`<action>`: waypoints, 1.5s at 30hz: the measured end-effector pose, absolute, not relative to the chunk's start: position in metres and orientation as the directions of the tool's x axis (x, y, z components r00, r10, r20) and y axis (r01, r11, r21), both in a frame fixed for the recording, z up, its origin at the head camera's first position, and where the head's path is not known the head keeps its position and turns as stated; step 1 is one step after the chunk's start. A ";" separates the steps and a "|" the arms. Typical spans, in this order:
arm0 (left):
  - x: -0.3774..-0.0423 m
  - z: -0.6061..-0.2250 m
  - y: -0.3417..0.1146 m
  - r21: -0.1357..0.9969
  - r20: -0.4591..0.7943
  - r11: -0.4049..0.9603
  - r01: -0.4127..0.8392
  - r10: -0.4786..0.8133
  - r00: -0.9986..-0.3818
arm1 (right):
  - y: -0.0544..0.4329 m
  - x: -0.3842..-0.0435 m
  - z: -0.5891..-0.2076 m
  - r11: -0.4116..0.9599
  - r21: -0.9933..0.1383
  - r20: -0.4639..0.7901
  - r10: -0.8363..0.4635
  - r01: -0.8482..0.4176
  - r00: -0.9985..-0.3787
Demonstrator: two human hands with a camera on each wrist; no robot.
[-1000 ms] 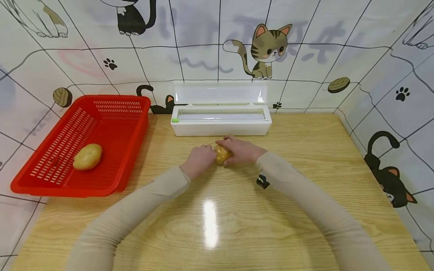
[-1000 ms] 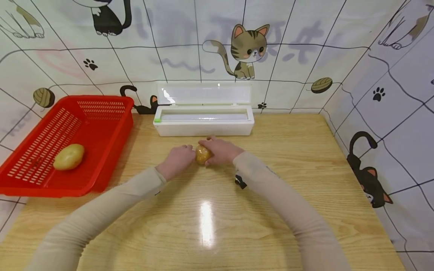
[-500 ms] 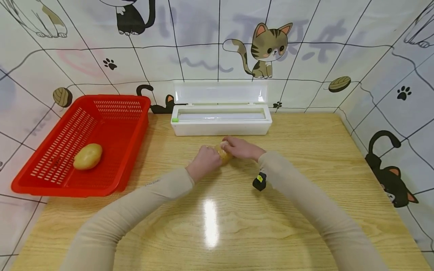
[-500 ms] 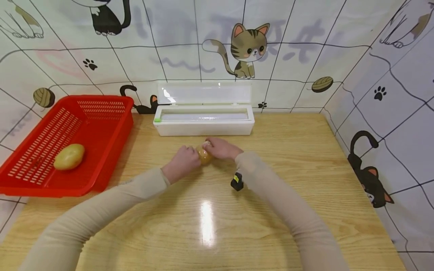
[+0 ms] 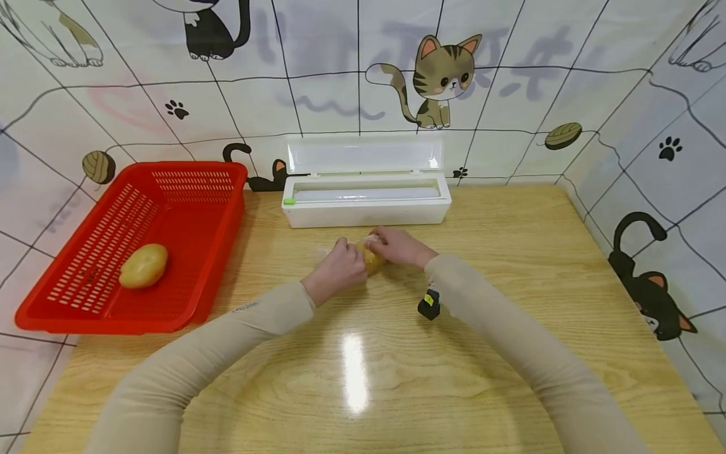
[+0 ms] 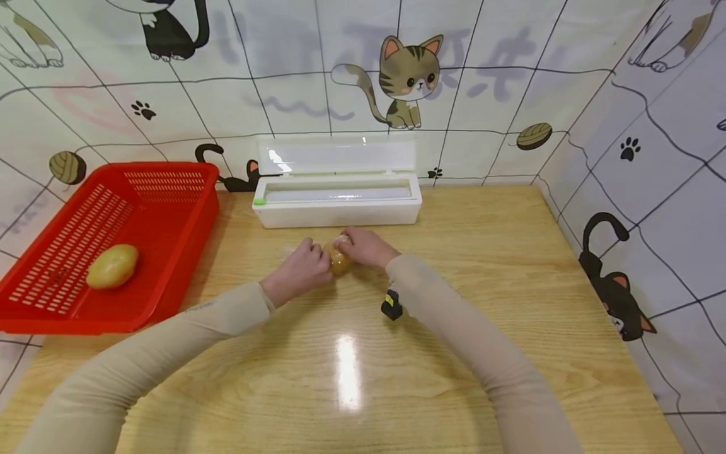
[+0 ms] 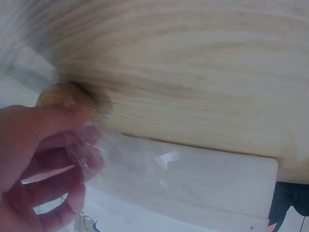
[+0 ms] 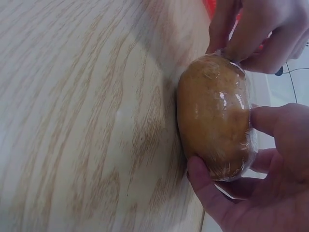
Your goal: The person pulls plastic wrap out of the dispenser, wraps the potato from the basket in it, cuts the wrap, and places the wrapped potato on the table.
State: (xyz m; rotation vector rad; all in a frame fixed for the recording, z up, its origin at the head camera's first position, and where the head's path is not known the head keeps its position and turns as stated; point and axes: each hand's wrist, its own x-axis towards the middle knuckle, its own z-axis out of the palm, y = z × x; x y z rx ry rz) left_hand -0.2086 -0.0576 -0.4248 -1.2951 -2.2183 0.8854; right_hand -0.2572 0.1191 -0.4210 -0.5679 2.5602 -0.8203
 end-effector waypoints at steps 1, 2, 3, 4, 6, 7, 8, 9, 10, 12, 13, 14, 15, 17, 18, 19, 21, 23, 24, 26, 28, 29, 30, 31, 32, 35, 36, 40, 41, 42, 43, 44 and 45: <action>-0.209 -0.424 -0.058 -0.698 0.034 0.357 0.621 0.882 -0.469 | 0.119 -0.257 -0.421 0.744 -0.617 -0.238 -0.487 -0.256 -0.841; -0.209 -0.422 -0.059 -0.690 0.029 0.349 0.634 0.889 -0.457 | 0.119 -0.257 -0.420 0.741 -0.621 -0.236 -0.488 -0.256 -0.840; -0.210 -0.421 -0.060 -0.681 0.024 0.341 0.648 0.895 -0.446 | 0.119 -0.257 -0.420 0.737 -0.625 -0.232 -0.491 -0.258 -0.840; -0.211 -0.419 -0.061 -0.674 0.016 0.331 0.661 0.901 -0.434 | 0.119 -0.257 -0.420 0.732 -0.630 -0.229 -0.495 -0.261 -0.838; -0.212 -0.415 -0.062 -0.659 -0.022 0.307 0.686 0.905 -0.426 | 0.120 -0.258 -0.421 0.723 -0.637 -0.220 -0.503 -0.268 -0.836; -0.213 -0.413 -0.063 -0.657 -0.042 0.293 0.695 0.906 -0.422 | 0.120 -0.258 -0.421 0.716 -0.644 -0.217 -0.510 -0.270 -0.832; -0.214 -0.411 -0.064 -0.649 -0.060 0.283 0.706 0.906 -0.418 | 0.121 -0.258 -0.421 0.709 -0.650 -0.212 -0.516 -0.274 -0.830; -0.214 -0.408 -0.064 -0.648 -0.080 0.271 0.712 0.905 -0.417 | 0.121 -0.259 -0.421 0.703 -0.655 -0.209 -0.521 -0.277 -0.828; -0.215 -0.406 -0.065 -0.650 -0.102 0.254 0.716 0.905 -0.414 | 0.122 -0.258 -0.422 0.695 -0.661 -0.202 -0.528 -0.283 -0.825; -0.216 -0.402 -0.065 -0.652 -0.134 0.226 0.724 0.905 -0.403 | 0.123 -0.258 -0.422 0.684 -0.670 -0.194 -0.537 -0.289 -0.821; -0.217 -0.400 -0.066 -0.655 -0.129 0.213 0.725 0.914 -0.384 | 0.123 -0.258 -0.422 0.680 -0.671 -0.189 -0.542 -0.294 -0.819; -0.217 -0.399 -0.065 -0.654 -0.124 0.202 0.729 0.922 -0.367 | 0.123 -0.257 -0.422 0.679 -0.672 -0.186 -0.542 -0.296 -0.820; -0.218 -0.398 -0.065 -0.657 -0.115 0.190 0.729 0.931 -0.345 | 0.123 -0.257 -0.422 0.680 -0.670 -0.186 -0.541 -0.297 -0.820; -0.221 -0.396 -0.064 -0.658 -0.089 0.169 0.733 0.950 -0.299 | 0.123 -0.257 -0.422 0.678 -0.669 -0.185 -0.547 -0.303 -0.816; -0.222 -0.396 -0.063 -0.658 -0.071 0.161 0.736 0.959 -0.273 | 0.122 -0.258 -0.422 0.676 -0.671 -0.185 -0.551 -0.305 -0.814; -0.223 -0.395 -0.063 -0.656 -0.057 0.150 0.740 0.967 -0.247 | 0.122 -0.258 -0.423 0.673 -0.671 -0.184 -0.557 -0.310 -0.810; -0.225 -0.394 -0.063 -0.652 -0.041 0.130 0.747 0.978 -0.205 | 0.122 -0.259 -0.424 0.669 -0.673 -0.188 -0.568 -0.316 -0.802; -0.227 -0.395 -0.064 -0.641 -0.034 0.116 0.759 0.983 -0.180 | 0.122 -0.260 -0.424 0.662 -0.676 -0.189 -0.579 -0.323 -0.793; -0.228 -0.395 -0.065 -0.635 -0.031 0.113 0.765 0.985 -0.172 | 0.122 -0.260 -0.424 0.660 -0.678 -0.190 -0.583 -0.324 -0.790; -0.231 -0.396 -0.065 -0.626 -0.027 0.112 0.772 0.986 -0.165 | 0.124 -0.260 -0.423 0.653 -0.689 -0.191 -0.583 -0.315 -0.789; -0.234 -0.397 -0.064 -0.617 -0.018 0.116 0.779 0.987 -0.162 | 0.125 -0.261 -0.423 0.628 -0.716 -0.184 -0.591 -0.305 -0.785; -0.235 -0.397 -0.063 -0.610 -0.012 0.119 0.784 0.987 -0.159 | 0.125 -0.261 -0.423 0.614 -0.730 -0.179 -0.596 -0.300 -0.783; -0.236 -0.397 -0.062 -0.601 -0.011 0.118 0.790 0.988 -0.156 | 0.126 -0.261 -0.423 0.600 -0.744 -0.177 -0.600 -0.293 -0.780; -0.238 -0.397 -0.060 -0.589 -0.015 0.117 0.799 0.988 -0.156 | 0.127 -0.261 -0.424 0.588 -0.756 -0.173 -0.605 -0.289 -0.777; -0.240 -0.397 -0.058 -0.561 -0.011 0.125 0.818 0.987 -0.159 | 0.127 -0.261 -0.424 0.575 -0.766 -0.168 -0.613 -0.289 -0.772; -0.244 -0.393 -0.053 -0.414 -0.031 0.184 0.891 0.976 -0.216 | 0.129 -0.261 -0.425 0.566 -0.764 -0.150 -0.623 -0.310 -0.768; -0.245 -0.392 -0.051 -0.349 -0.050 0.218 0.912 0.967 -0.250 | 0.130 -0.261 -0.425 0.564 -0.762 -0.144 -0.626 -0.318 -0.766; -0.252 -0.387 -0.047 -0.089 -0.099 0.362 0.928 0.924 -0.370 | 0.132 -0.261 -0.426 0.566 -0.750 -0.124 -0.631 -0.344 -0.766; -0.254 -0.386 -0.046 -0.045 -0.104 0.381 0.923 0.918 -0.384 | 0.132 -0.261 -0.426 0.562 -0.753 -0.122 -0.632 -0.343 -0.766; -0.256 -0.386 -0.045 -0.011 -0.110 0.399 0.917 0.911 -0.398 | 0.133 -0.261 -0.427 0.557 -0.758 -0.122 -0.632 -0.340 -0.765; -0.258 -0.386 -0.044 0.026 -0.112 0.409 0.912 0.908 -0.404 | 0.133 -0.261 -0.427 0.554 -0.760 -0.118 -0.633 -0.341 -0.765; -0.260 -0.386 -0.044 0.049 -0.113 0.413 0.910 0.907 -0.405 | 0.134 -0.261 -0.427 0.549 -0.765 -0.118 -0.633 -0.337 -0.765; -0.262 -0.386 -0.043 0.084 -0.113 0.422 0.902 0.904 -0.413 | 0.135 -0.261 -0.427 0.545 -0.769 -0.117 -0.633 -0.333 -0.766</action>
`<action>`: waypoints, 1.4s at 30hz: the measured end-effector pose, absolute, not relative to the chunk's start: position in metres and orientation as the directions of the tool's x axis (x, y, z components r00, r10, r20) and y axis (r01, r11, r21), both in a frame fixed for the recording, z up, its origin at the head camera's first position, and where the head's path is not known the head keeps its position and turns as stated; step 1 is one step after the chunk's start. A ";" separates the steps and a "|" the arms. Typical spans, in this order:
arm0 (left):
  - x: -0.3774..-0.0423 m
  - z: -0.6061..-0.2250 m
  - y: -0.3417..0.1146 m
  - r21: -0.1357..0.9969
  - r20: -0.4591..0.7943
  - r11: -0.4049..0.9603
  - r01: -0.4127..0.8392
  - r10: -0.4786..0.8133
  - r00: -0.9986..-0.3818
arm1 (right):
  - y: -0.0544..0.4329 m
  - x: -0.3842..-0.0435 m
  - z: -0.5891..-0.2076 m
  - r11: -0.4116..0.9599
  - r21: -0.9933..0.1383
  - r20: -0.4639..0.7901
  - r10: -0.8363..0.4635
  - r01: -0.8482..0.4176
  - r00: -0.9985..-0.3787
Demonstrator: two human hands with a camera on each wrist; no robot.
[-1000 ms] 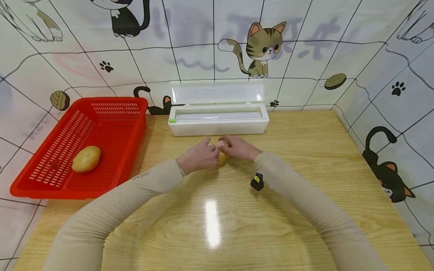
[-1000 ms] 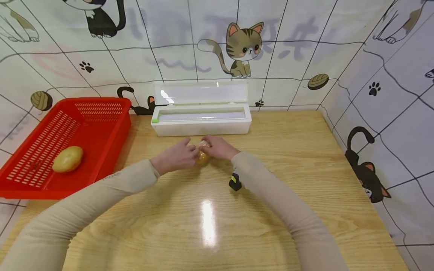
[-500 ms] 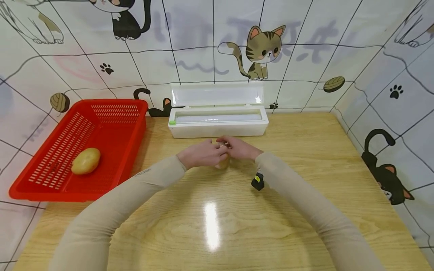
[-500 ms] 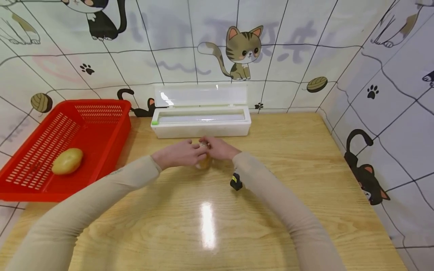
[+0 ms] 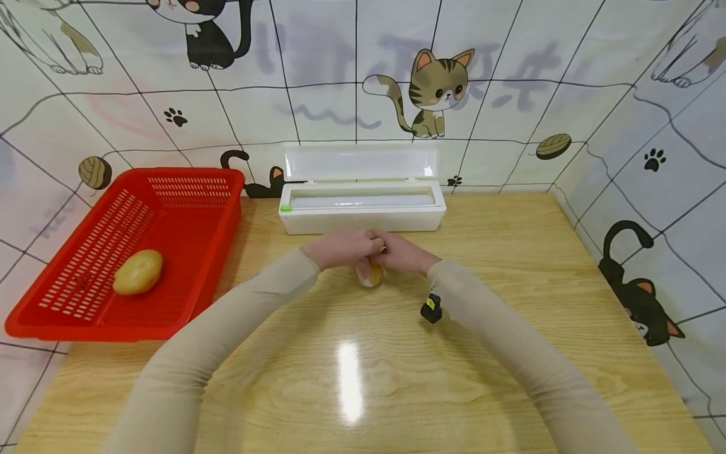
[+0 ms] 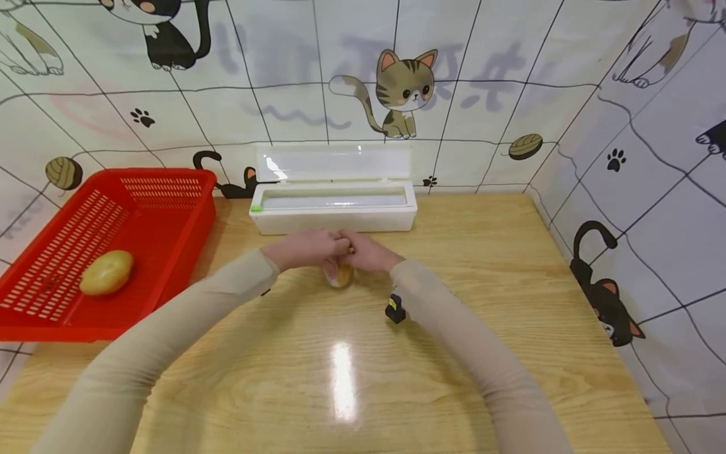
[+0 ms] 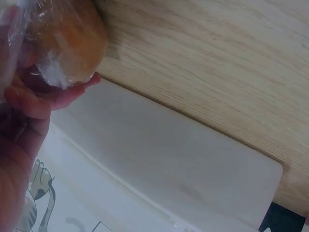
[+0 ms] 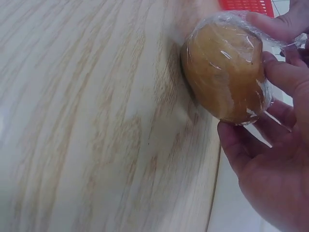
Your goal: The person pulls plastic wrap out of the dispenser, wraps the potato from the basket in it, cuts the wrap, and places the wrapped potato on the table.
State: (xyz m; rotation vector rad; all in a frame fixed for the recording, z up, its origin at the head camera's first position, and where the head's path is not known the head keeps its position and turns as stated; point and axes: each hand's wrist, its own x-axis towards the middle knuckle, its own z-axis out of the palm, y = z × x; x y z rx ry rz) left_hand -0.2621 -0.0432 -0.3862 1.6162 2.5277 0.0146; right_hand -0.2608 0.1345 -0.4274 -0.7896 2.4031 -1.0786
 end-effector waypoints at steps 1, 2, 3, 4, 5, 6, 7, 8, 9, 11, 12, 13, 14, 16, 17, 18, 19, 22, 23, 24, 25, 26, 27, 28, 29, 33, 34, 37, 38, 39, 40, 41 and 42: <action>-0.264 -0.387 -0.043 0.107 -0.111 0.427 0.898 0.902 -0.416 | 0.135 -0.261 -0.428 0.537 -0.776 -0.113 -0.635 -0.332 -0.764; -0.266 -0.388 -0.042 0.128 -0.104 0.430 0.894 0.902 -0.419 | 0.135 -0.261 -0.428 0.527 -0.783 -0.108 -0.638 -0.330 -0.762; -0.268 -0.389 -0.042 0.151 -0.095 0.429 0.890 0.903 -0.419 | 0.135 -0.260 -0.428 0.518 -0.790 -0.102 -0.640 -0.330 -0.761; -0.269 -0.390 -0.043 0.179 -0.080 0.428 0.886 0.904 -0.420 | 0.136 -0.260 -0.428 0.504 -0.797 -0.090 -0.644 -0.333 -0.759; -0.271 -0.391 -0.043 0.201 -0.060 0.424 0.883 0.905 -0.421 | 0.136 -0.260 -0.429 0.486 -0.809 -0.081 -0.648 -0.330 -0.758; -0.272 -0.393 -0.044 0.224 -0.038 0.417 0.881 0.907 -0.420 | 0.136 -0.260 -0.429 0.467 -0.821 -0.069 -0.652 -0.328 -0.755; -0.274 -0.395 -0.044 0.238 -0.015 0.409 0.881 0.908 -0.418 | 0.136 -0.260 -0.430 0.442 -0.837 -0.059 -0.658 -0.322 -0.751; -0.275 -0.398 -0.045 0.253 0.007 0.402 0.880 0.909 -0.417 | 0.136 -0.259 -0.430 0.422 -0.851 -0.053 -0.661 -0.313 -0.748; -0.276 -0.400 -0.046 0.266 0.029 0.396 0.879 0.908 -0.417 | 0.136 -0.259 -0.431 0.400 -0.867 -0.050 -0.665 -0.298 -0.746; -0.278 -0.404 -0.047 0.282 0.073 0.384 0.879 0.905 -0.419 | 0.137 -0.258 -0.433 0.364 -0.895 -0.056 -0.665 -0.259 -0.744; -0.278 -0.406 -0.047 0.290 0.092 0.378 0.879 0.903 -0.419 | 0.138 -0.257 -0.433 0.350 -0.907 -0.062 -0.661 -0.234 -0.748; -0.279 -0.408 -0.048 0.301 0.108 0.377 0.876 0.899 -0.424 | 0.139 -0.256 -0.434 0.340 -0.918 -0.073 -0.653 -0.205 -0.754; -0.279 -0.410 -0.048 0.323 0.120 0.377 0.868 0.893 -0.433 | 0.140 -0.255 -0.434 0.329 -0.928 -0.083 -0.643 -0.177 -0.761; -0.279 -0.413 -0.048 0.373 0.133 0.385 0.844 0.878 -0.460 | 0.141 -0.255 -0.434 0.316 -0.938 -0.095 -0.624 -0.140 -0.776; -0.279 -0.414 -0.049 0.392 0.133 0.396 0.830 0.869 -0.477 | 0.141 -0.255 -0.434 0.307 -0.943 -0.094 -0.620 -0.130 -0.779; -0.279 -0.415 -0.049 0.416 0.129 0.404 0.815 0.861 -0.492 | 0.140 -0.255 -0.434 0.299 -0.946 -0.090 -0.621 -0.129 -0.779; -0.279 -0.416 -0.050 0.437 0.122 0.415 0.798 0.851 -0.510 | 0.140 -0.255 -0.433 0.300 -0.945 -0.089 -0.623 -0.133 -0.777; -0.280 -0.422 -0.052 0.494 0.104 0.450 0.744 0.819 -0.565 | 0.138 -0.258 -0.434 0.320 -0.929 -0.068 -0.641 -0.186 -0.765; -0.280 -0.424 -0.053 0.522 0.100 0.458 0.719 0.805 -0.585 | 0.137 -0.259 -0.434 0.323 -0.924 -0.059 -0.646 -0.203 -0.761; -0.280 -0.427 -0.055 0.557 0.099 0.459 0.692 0.791 -0.604 | 0.137 -0.260 -0.434 0.336 -0.917 -0.056 -0.645 -0.217 -0.762; -0.281 -0.430 -0.058 0.590 0.098 0.463 0.662 0.773 -0.627 | 0.138 -0.260 -0.434 0.348 -0.909 -0.054 -0.642 -0.228 -0.765; -0.280 -0.433 -0.060 0.628 0.101 0.460 0.628 0.751 -0.652 | 0.138 -0.260 -0.434 0.356 -0.904 -0.050 -0.639 -0.238 -0.767; -0.280 -0.437 -0.063 0.671 0.106 0.452 0.588 0.727 -0.679 | 0.138 -0.261 -0.435 0.359 -0.901 -0.046 -0.636 -0.243 -0.771; -0.280 -0.440 -0.066 0.712 0.113 0.435 0.551 0.703 -0.702 | 0.138 -0.261 -0.435 0.365 -0.899 -0.045 -0.629 -0.244 -0.776; -0.280 -0.443 -0.070 0.745 0.118 0.421 0.517 0.680 -0.724 | 0.138 -0.260 -0.435 0.376 -0.894 -0.047 -0.621 -0.245 -0.782; -0.279 -0.453 -0.081 0.849 0.122 0.342 0.402 0.613 -0.780 | 0.138 -0.259 -0.438 0.402 -0.886 -0.058 -0.590 -0.230 -0.806; -0.279 -0.453 -0.082 0.866 0.119 0.322 0.382 0.609 -0.784 | 0.138 -0.259 -0.439 0.409 -0.883 -0.058 -0.583 -0.231 -0.811; -0.277 -0.453 -0.085 0.901 0.114 0.269 0.341 0.611 -0.784 | 0.138 -0.258 -0.441 0.420 -0.875 -0.047 -0.568 -0.241 -0.822; -0.276 -0.452 -0.085 0.909 0.108 0.258 0.327 0.611 -0.784 | 0.138 -0.258 -0.441 0.425 -0.871 -0.040 -0.564 -0.248 -0.825; -0.275 -0.452 -0.085 0.916 0.100 0.253 0.312 0.609 -0.787 | 0.139 -0.257 -0.442 0.428 -0.866 -0.032 -0.560 -0.257 -0.828; -0.273 -0.451 -0.085 0.920 0.084 0.258 0.294 0.603 -0.793 | 0.139 -0.257 -0.442 0.430 -0.865 -0.027 -0.556 -0.260 -0.831; -0.272 -0.451 -0.085 0.922 0.064 0.272 0.274 0.592 -0.803 | 0.139 -0.257 -0.443 0.429 -0.863 -0.020 -0.554 -0.265 -0.833; -0.271 -0.450 -0.085 0.922 0.036 0.296 0.251 0.578 -0.815 | 0.139 -0.256 -0.444 0.426 -0.865 -0.014 -0.549 -0.265 -0.836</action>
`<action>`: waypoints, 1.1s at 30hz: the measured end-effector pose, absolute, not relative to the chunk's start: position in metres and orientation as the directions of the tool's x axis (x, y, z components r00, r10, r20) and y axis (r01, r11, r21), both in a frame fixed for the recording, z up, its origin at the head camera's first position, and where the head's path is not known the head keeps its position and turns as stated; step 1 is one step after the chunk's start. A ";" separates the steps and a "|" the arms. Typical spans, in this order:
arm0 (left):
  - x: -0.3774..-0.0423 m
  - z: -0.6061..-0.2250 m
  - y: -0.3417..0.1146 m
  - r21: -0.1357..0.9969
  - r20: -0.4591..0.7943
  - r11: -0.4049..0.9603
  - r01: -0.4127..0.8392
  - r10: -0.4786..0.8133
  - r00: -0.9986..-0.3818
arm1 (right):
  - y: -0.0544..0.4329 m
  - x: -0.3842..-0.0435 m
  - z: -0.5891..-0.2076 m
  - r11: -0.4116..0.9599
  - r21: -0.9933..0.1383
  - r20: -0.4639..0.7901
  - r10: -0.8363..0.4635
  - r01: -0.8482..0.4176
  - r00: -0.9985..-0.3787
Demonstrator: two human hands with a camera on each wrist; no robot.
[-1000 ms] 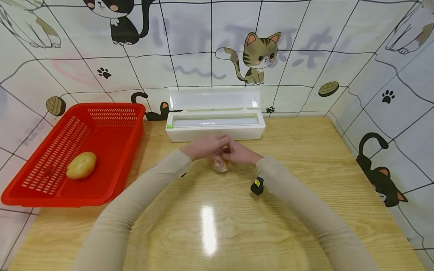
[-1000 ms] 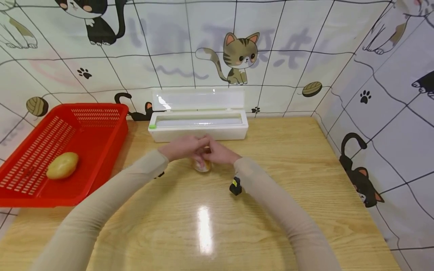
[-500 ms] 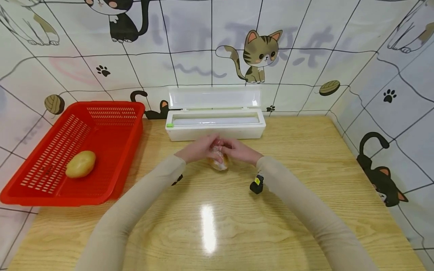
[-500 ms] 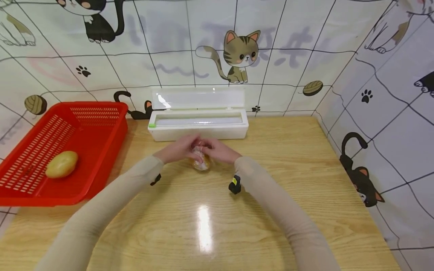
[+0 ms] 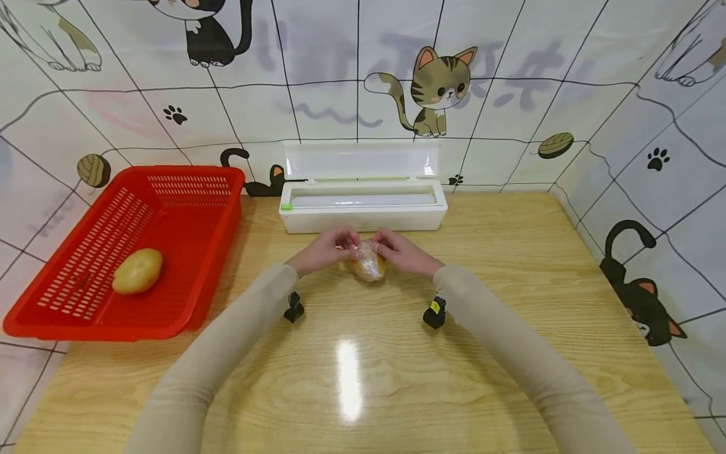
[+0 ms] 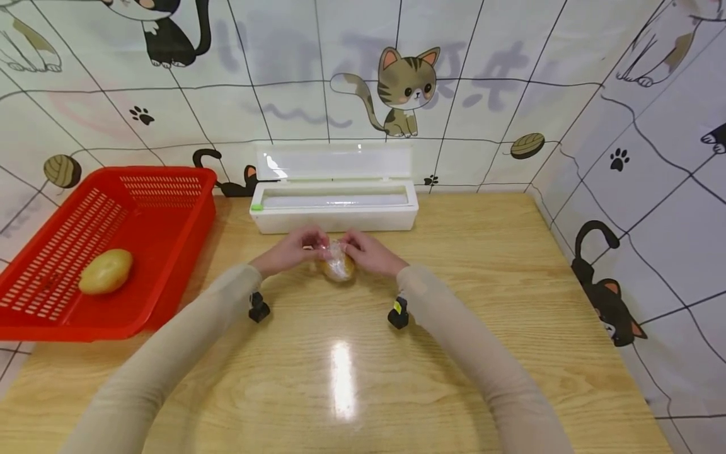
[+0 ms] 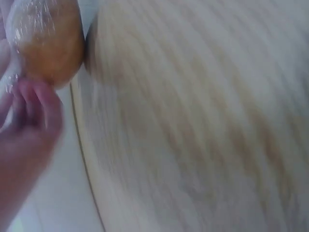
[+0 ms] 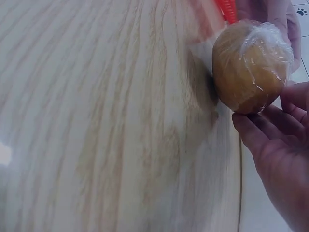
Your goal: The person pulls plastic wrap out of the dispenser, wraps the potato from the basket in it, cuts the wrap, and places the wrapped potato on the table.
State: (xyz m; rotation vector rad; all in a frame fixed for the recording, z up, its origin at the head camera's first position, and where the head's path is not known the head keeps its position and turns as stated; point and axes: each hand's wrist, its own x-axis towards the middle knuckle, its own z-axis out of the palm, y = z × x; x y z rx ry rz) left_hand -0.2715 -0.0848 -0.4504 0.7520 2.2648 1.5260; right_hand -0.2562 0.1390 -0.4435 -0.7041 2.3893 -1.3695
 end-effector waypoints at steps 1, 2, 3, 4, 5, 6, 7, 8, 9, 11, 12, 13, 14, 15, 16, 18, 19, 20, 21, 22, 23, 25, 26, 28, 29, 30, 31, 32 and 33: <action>-0.271 -0.450 -0.084 0.918 0.006 0.324 0.228 0.565 -0.825 | 0.140 -0.256 -0.444 0.422 -0.868 -0.011 -0.545 -0.263 -0.838; -0.270 -0.450 -0.084 0.912 -0.028 0.356 0.204 0.551 -0.834 | 0.141 -0.255 -0.445 0.420 -0.869 -0.009 -0.541 -0.261 -0.841; -0.270 -0.450 -0.084 0.904 -0.063 0.388 0.181 0.540 -0.839 | 0.141 -0.255 -0.445 0.419 -0.870 -0.007 -0.538 -0.261 -0.843; -0.270 -0.450 -0.084 0.894 -0.094 0.417 0.163 0.531 -0.842 | 0.142 -0.255 -0.445 0.418 -0.871 -0.005 -0.534 -0.259 -0.845; -0.271 -0.450 -0.085 0.883 -0.115 0.441 0.158 0.532 -0.839 | 0.142 -0.255 -0.445 0.417 -0.871 -0.004 -0.531 -0.258 -0.847; -0.272 -0.450 -0.085 0.873 -0.138 0.462 0.157 0.542 -0.829 | 0.142 -0.255 -0.445 0.417 -0.872 -0.003 -0.529 -0.257 -0.848; -0.273 -0.451 -0.085 0.865 -0.153 0.475 0.162 0.557 -0.816 | 0.142 -0.254 -0.445 0.416 -0.871 0.001 -0.530 -0.261 -0.848; -0.274 -0.450 -0.084 0.861 -0.164 0.480 0.167 0.573 -0.803 | 0.143 -0.254 -0.445 0.413 -0.871 0.005 -0.532 -0.265 -0.846; -0.275 -0.450 -0.083 0.858 -0.170 0.483 0.175 0.589 -0.790 | 0.143 -0.254 -0.445 0.397 -0.880 0.006 -0.541 -0.261 -0.841; -0.277 -0.449 -0.083 0.860 -0.182 0.478 0.177 0.611 -0.770 | 0.143 -0.253 -0.445 0.348 -0.905 0.008 -0.560 -0.244 -0.828; -0.277 -0.448 -0.082 0.871 -0.197 0.467 0.153 0.616 -0.762 | 0.144 -0.253 -0.445 0.321 -0.920 0.005 -0.567 -0.226 -0.824; -0.277 -0.448 -0.082 0.881 -0.205 0.455 0.131 0.616 -0.761 | 0.144 -0.254 -0.445 0.299 -0.931 0.001 -0.572 -0.209 -0.821; -0.277 -0.447 -0.081 0.889 -0.213 0.445 0.109 0.612 -0.762 | 0.144 -0.254 -0.444 0.274 -0.944 -0.010 -0.576 -0.182 -0.818; -0.277 -0.448 -0.081 0.902 -0.227 0.426 0.073 0.610 -0.759 | 0.144 -0.254 -0.444 0.255 -0.955 -0.021 -0.576 -0.155 -0.817; -0.277 -0.449 -0.081 0.911 -0.237 0.410 0.043 0.607 -0.758 | 0.144 -0.254 -0.444 0.247 -0.959 -0.030 -0.571 -0.137 -0.820; -0.277 -0.450 -0.080 0.922 -0.252 0.388 0.001 0.601 -0.758 | 0.144 -0.254 -0.442 0.252 -0.962 -0.056 -0.553 -0.103 -0.831; -0.277 -0.451 -0.079 0.921 -0.258 0.389 -0.010 0.592 -0.764 | 0.143 -0.254 -0.441 0.266 -0.959 -0.065 -0.541 -0.097 -0.839; -0.277 -0.451 -0.078 0.924 -0.266 0.382 -0.030 0.583 -0.768 | 0.141 -0.254 -0.440 0.285 -0.953 -0.062 -0.518 -0.104 -0.853; -0.277 -0.451 -0.077 0.926 -0.271 0.376 -0.045 0.574 -0.773 | 0.140 -0.254 -0.438 0.315 -0.939 -0.041 -0.493 -0.134 -0.869; -0.276 -0.451 -0.076 0.923 -0.271 0.381 -0.048 0.559 -0.784 | 0.138 -0.253 -0.435 0.349 -0.920 -0.008 -0.469 -0.177 -0.883; -0.276 -0.450 -0.074 0.923 -0.276 0.380 -0.061 0.543 -0.793 | 0.137 -0.253 -0.433 0.392 -0.892 0.030 -0.447 -0.226 -0.894; -0.274 -0.447 -0.070 0.923 -0.290 0.372 -0.096 0.513 -0.808 | 0.134 -0.251 -0.428 0.493 -0.799 0.130 -0.417 -0.344 -0.900; -0.274 -0.445 -0.068 0.925 -0.300 0.362 -0.118 0.501 -0.812 | 0.133 -0.250 -0.426 0.542 -0.743 0.177 -0.407 -0.393 -0.896; -0.271 -0.443 -0.066 0.922 -0.319 0.359 -0.147 0.482 -0.816 | 0.132 -0.248 -0.423 0.612 -0.641 0.231 -0.421 -0.463 -0.877; -0.271 -0.443 -0.065 0.920 -0.330 0.358 -0.162 0.479 -0.813 | 0.131 -0.246 -0.423 0.638 -0.602 0.240 -0.429 -0.480 -0.871; -0.270 -0.443 -0.064 0.918 -0.337 0.359 -0.169 0.479 -0.810 | 0.130 -0.245 -0.422 0.660 -0.567 0.244 -0.436 -0.492 -0.866; -0.269 -0.443 -0.064 0.917 -0.343 0.357 -0.177 0.482 -0.806 | 0.130 -0.244 -0.422 0.682 -0.538 0.239 -0.441 -0.496 -0.865; -0.269 -0.444 -0.063 0.917 -0.346 0.354 -0.182 0.483 -0.804 | 0.129 -0.242 -0.423 0.704 -0.501 0.236 -0.449 -0.504 -0.862; -0.268 -0.444 -0.062 0.917 -0.344 0.358 -0.177 0.484 -0.804 | 0.128 -0.240 -0.422 0.726 -0.455 0.231 -0.462 -0.515 -0.856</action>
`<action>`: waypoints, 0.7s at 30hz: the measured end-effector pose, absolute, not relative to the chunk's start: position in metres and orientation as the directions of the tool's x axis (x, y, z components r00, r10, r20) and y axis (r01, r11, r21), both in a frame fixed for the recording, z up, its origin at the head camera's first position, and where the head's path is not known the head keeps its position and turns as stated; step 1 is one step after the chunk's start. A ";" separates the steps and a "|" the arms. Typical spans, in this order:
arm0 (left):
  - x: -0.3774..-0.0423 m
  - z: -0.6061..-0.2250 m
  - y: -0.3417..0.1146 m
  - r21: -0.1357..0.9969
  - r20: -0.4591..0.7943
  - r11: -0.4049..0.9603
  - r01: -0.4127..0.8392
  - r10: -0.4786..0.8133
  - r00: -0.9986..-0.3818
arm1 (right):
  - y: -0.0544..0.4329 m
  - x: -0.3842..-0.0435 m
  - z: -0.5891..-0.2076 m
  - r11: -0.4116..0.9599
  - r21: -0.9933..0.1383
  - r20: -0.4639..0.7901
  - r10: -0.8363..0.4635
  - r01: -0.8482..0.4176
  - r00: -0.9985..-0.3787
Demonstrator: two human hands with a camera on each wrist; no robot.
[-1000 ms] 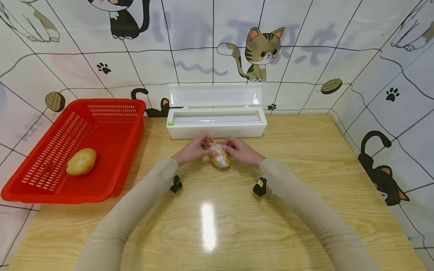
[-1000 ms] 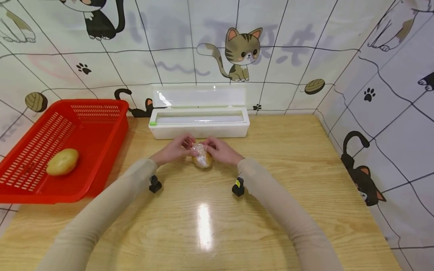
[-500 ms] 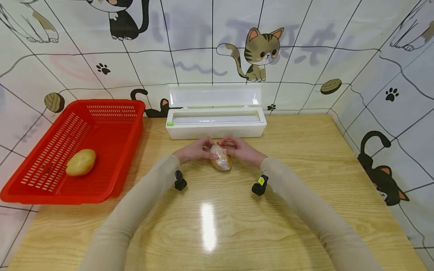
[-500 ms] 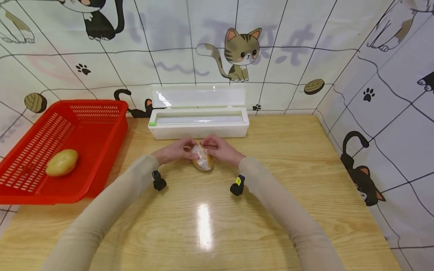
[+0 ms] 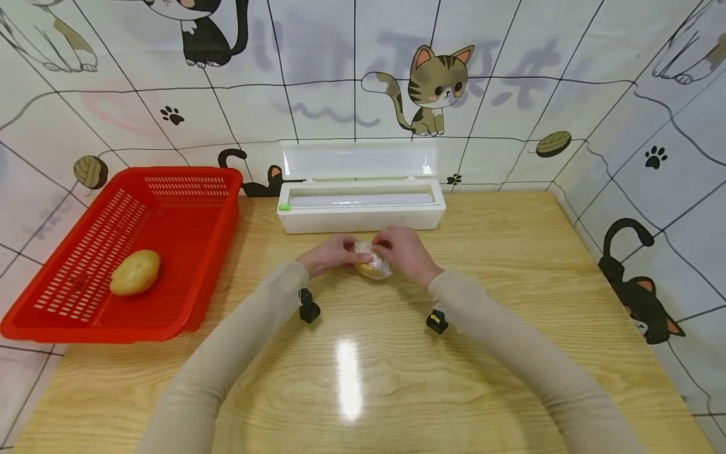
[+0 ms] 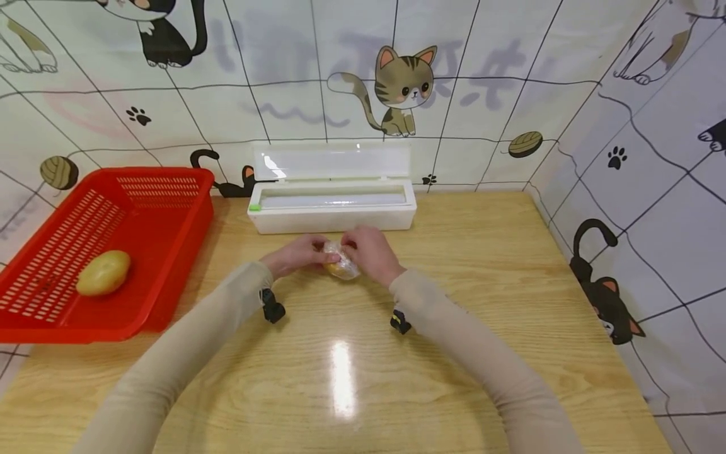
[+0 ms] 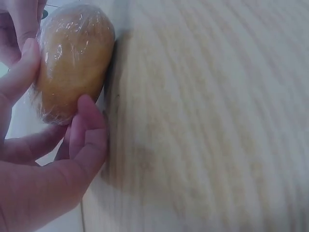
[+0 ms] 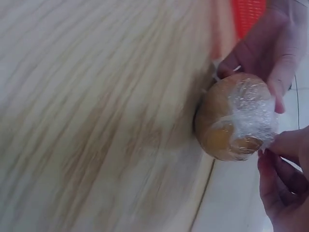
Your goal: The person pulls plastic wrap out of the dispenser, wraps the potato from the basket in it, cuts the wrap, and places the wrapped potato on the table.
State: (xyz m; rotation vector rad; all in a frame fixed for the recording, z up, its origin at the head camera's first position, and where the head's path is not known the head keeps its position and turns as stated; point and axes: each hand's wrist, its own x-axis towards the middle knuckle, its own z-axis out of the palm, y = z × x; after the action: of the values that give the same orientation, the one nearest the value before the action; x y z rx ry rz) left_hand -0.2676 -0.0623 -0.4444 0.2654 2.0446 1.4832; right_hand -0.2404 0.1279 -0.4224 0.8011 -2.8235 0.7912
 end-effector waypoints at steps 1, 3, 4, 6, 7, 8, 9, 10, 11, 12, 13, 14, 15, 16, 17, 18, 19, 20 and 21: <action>-0.267 -0.446 -0.062 0.918 -0.340 0.357 -0.173 0.485 -0.806 | 0.126 -0.239 -0.422 0.746 -0.411 0.224 -0.475 -0.525 -0.851; -0.265 -0.447 -0.062 0.923 -0.329 0.345 -0.170 0.475 -0.816 | 0.123 -0.234 -0.421 0.782 -0.304 0.200 -0.506 -0.544 -0.839; -0.264 -0.448 -0.062 0.926 -0.323 0.337 -0.171 0.469 -0.822 | 0.121 -0.232 -0.419 0.793 -0.247 0.184 -0.526 -0.557 -0.831; -0.263 -0.449 -0.062 0.928 -0.312 0.334 -0.166 0.453 -0.835 | 0.116 -0.226 -0.416 0.804 -0.151 0.139 -0.559 -0.575 -0.817; -0.263 -0.450 -0.062 0.928 -0.308 0.335 -0.163 0.443 -0.842 | 0.115 -0.223 -0.415 0.802 -0.120 0.116 -0.574 -0.585 -0.810; -0.263 -0.449 -0.063 0.927 -0.304 0.338 -0.160 0.432 -0.849 | 0.113 -0.220 -0.414 0.798 -0.101 0.090 -0.587 -0.594 -0.805; -0.263 -0.450 -0.063 0.925 -0.298 0.347 -0.152 0.417 -0.859 | 0.112 -0.217 -0.413 0.793 -0.096 0.061 -0.599 -0.602 -0.798; -0.263 -0.450 -0.065 0.922 -0.290 0.361 -0.142 0.400 -0.869 | 0.111 -0.216 -0.413 0.784 -0.105 0.034 -0.612 -0.612 -0.790; -0.263 -0.449 -0.067 0.917 -0.281 0.378 -0.128 0.383 -0.880 | 0.110 -0.214 -0.414 0.774 -0.132 0.006 -0.624 -0.619 -0.781; -0.262 -0.449 -0.068 0.913 -0.268 0.393 -0.112 0.367 -0.891 | 0.110 -0.214 -0.416 0.762 -0.165 -0.022 -0.637 -0.626 -0.771; -0.262 -0.450 -0.070 0.909 -0.261 0.404 -0.106 0.350 -0.900 | 0.110 -0.214 -0.419 0.751 -0.204 -0.042 -0.647 -0.627 -0.761; -0.262 -0.450 -0.072 0.906 -0.250 0.412 -0.097 0.337 -0.908 | 0.110 -0.214 -0.422 0.741 -0.243 -0.061 -0.656 -0.626 -0.753; -0.262 -0.450 -0.074 0.906 -0.248 0.413 -0.096 0.332 -0.910 | 0.110 -0.215 -0.426 0.728 -0.275 -0.069 -0.667 -0.628 -0.742; -0.261 -0.449 -0.076 0.906 -0.250 0.412 -0.098 0.335 -0.909 | 0.110 -0.216 -0.430 0.710 -0.299 -0.067 -0.682 -0.637 -0.728; -0.261 -0.447 -0.078 0.904 -0.258 0.415 -0.102 0.339 -0.905 | 0.110 -0.217 -0.433 0.693 -0.322 -0.063 -0.695 -0.645 -0.716; -0.260 -0.446 -0.079 0.899 -0.268 0.425 -0.105 0.345 -0.899 | 0.110 -0.218 -0.436 0.677 -0.342 -0.053 -0.707 -0.652 -0.705; -0.260 -0.444 -0.081 0.884 -0.277 0.457 -0.095 0.351 -0.895 | 0.111 -0.219 -0.438 0.662 -0.372 -0.047 -0.713 -0.651 -0.699; -0.260 -0.441 -0.082 0.863 -0.281 0.500 -0.071 0.360 -0.890 | 0.111 -0.221 -0.439 0.647 -0.431 -0.043 -0.711 -0.629 -0.702; -0.259 -0.437 -0.082 0.837 -0.291 0.545 -0.046 0.373 -0.881 | 0.112 -0.222 -0.439 0.635 -0.497 -0.041 -0.698 -0.592 -0.715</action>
State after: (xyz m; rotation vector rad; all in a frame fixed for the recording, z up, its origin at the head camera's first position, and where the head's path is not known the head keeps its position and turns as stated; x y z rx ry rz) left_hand -0.2595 -0.0823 -0.4372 0.2660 2.3448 1.2894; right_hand -0.2218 0.1124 -0.4389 1.2211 -3.0448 0.7831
